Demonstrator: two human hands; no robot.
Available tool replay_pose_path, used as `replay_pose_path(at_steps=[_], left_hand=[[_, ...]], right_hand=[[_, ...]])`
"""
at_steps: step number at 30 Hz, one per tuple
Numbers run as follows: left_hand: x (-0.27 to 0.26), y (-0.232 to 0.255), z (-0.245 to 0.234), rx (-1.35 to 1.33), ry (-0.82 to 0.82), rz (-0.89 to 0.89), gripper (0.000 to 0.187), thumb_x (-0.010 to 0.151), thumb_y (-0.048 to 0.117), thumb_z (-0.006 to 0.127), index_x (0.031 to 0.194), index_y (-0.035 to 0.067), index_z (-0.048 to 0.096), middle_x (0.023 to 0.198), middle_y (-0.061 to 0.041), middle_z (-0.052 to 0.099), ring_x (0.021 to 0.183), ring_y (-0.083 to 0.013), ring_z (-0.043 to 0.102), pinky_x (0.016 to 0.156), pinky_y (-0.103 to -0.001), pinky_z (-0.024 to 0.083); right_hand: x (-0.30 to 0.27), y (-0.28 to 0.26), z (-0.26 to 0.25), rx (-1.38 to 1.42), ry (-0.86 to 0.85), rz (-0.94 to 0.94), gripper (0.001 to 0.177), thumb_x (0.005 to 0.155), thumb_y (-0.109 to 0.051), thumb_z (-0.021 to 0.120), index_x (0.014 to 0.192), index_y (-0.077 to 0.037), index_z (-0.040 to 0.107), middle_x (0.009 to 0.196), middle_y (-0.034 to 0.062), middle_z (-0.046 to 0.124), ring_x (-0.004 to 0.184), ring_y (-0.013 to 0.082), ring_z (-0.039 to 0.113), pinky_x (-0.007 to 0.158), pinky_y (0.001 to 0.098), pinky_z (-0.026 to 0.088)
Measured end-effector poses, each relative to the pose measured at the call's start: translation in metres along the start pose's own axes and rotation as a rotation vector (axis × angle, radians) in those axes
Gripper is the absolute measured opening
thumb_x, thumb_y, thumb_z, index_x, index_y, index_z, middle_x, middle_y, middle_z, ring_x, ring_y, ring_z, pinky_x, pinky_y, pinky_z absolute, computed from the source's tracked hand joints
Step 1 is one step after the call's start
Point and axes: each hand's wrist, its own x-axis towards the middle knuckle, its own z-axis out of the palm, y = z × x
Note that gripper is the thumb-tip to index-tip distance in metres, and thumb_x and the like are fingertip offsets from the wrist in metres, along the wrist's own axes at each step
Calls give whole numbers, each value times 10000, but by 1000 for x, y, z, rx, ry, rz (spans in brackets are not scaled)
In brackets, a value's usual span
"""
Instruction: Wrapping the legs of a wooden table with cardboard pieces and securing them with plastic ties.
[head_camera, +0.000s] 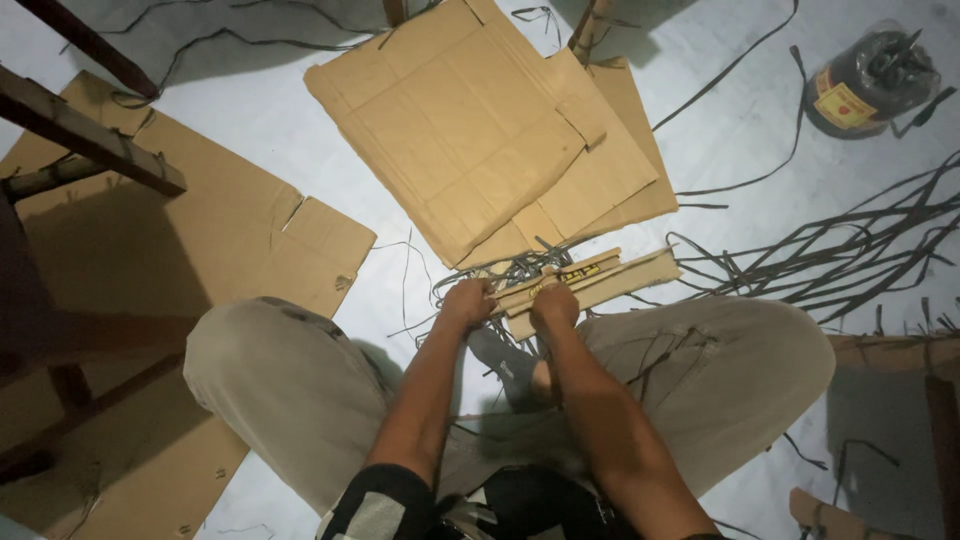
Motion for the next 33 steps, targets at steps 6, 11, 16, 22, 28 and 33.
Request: replay_pose_path(at_steps=[6,11,16,22,28,33], left_hand=[[-11,7,-16,-26,40,15,366,951,346,647,1273,180,695,1203,-180,723,1216,-390,661,1027,-504,534],[-8,-4,-10,-55,91,-39,355,915,389,661,1220,221,729,1181,-145,740,1185,-376,681,1007,-502,547],[-24,1,-19,-184,149,-45,324,893,373,686,1157,206,773,1161,-162,749,1148,-397,697,985,-508,560],[2,-32,-34,-816,421,-96,474,913,556,673,1187,176,753,1183,-181,721,1146,-411,670,962,-492,566],[-23,-62,-86,-1302,427,-57,393,1032,442,563,1302,209,727,1263,-172,705,1055,-245,716,887,-342,584],[-74,-81,-111,-1396,525,111,443,1091,305,534,1501,137,525,1353,-302,620,1261,-414,599,1059,-500,496]], right_hand=[[-49,-9,-11,479,459,20,187,924,-275,641,1032,-149,724,1064,180,741,1131,417,685,980,516,539],[-48,-33,-5,695,695,-67,239,942,-172,666,1172,-186,603,1201,142,682,1212,385,632,1035,512,496],[-125,-87,-51,1023,725,-392,513,948,-30,633,1413,-166,463,1438,207,546,1410,454,444,1185,587,322],[-133,-110,-41,1341,339,-572,853,988,-107,711,1650,-217,185,1168,144,504,1047,271,556,965,377,522],[-97,-116,25,1382,-275,-634,471,874,-85,634,1335,-130,553,974,95,678,818,170,658,720,339,613],[-110,-129,68,1120,-457,-714,351,744,-92,561,1083,-118,647,773,19,605,702,126,581,658,277,524]])
